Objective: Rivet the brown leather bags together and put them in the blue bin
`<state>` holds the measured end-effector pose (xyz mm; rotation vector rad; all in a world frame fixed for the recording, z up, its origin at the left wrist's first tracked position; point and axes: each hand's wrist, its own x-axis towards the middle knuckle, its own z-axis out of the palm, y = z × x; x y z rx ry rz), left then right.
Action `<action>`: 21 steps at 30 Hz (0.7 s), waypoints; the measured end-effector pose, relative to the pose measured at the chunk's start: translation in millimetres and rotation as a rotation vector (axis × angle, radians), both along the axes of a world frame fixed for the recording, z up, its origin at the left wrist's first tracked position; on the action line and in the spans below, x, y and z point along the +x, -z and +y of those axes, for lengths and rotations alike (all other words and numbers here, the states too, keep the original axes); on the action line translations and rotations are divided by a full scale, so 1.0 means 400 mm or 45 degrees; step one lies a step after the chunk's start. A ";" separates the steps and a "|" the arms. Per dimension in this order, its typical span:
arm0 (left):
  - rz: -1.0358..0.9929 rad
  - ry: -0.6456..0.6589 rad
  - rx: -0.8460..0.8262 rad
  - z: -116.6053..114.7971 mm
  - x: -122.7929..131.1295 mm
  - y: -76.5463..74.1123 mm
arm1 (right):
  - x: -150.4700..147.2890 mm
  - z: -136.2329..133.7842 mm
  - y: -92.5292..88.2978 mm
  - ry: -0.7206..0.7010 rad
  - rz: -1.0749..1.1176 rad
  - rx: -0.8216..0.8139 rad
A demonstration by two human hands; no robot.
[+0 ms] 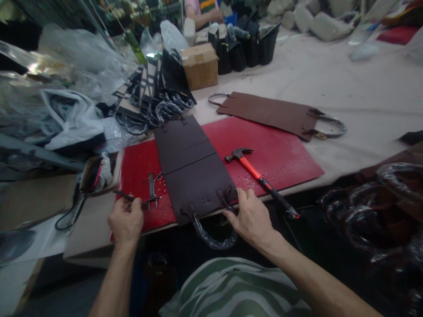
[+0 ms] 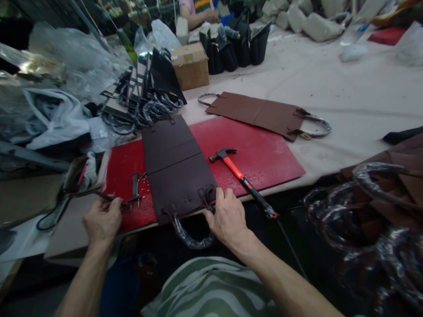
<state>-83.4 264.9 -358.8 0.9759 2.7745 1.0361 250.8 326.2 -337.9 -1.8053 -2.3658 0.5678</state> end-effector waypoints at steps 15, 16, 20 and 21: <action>0.173 0.046 -0.508 0.030 -0.027 -0.010 | 0.013 -0.124 0.054 0.481 1.594 -1.100; 0.186 0.035 -0.471 0.016 -0.018 -0.018 | 0.020 -0.137 0.046 0.459 1.626 -1.158; 0.003 -0.072 -0.339 -0.084 0.061 -0.033 | 0.052 -0.197 0.044 0.405 1.791 -1.344; -0.178 -0.054 -0.356 -0.116 0.093 -0.029 | 0.058 -0.211 0.052 0.384 1.828 -1.383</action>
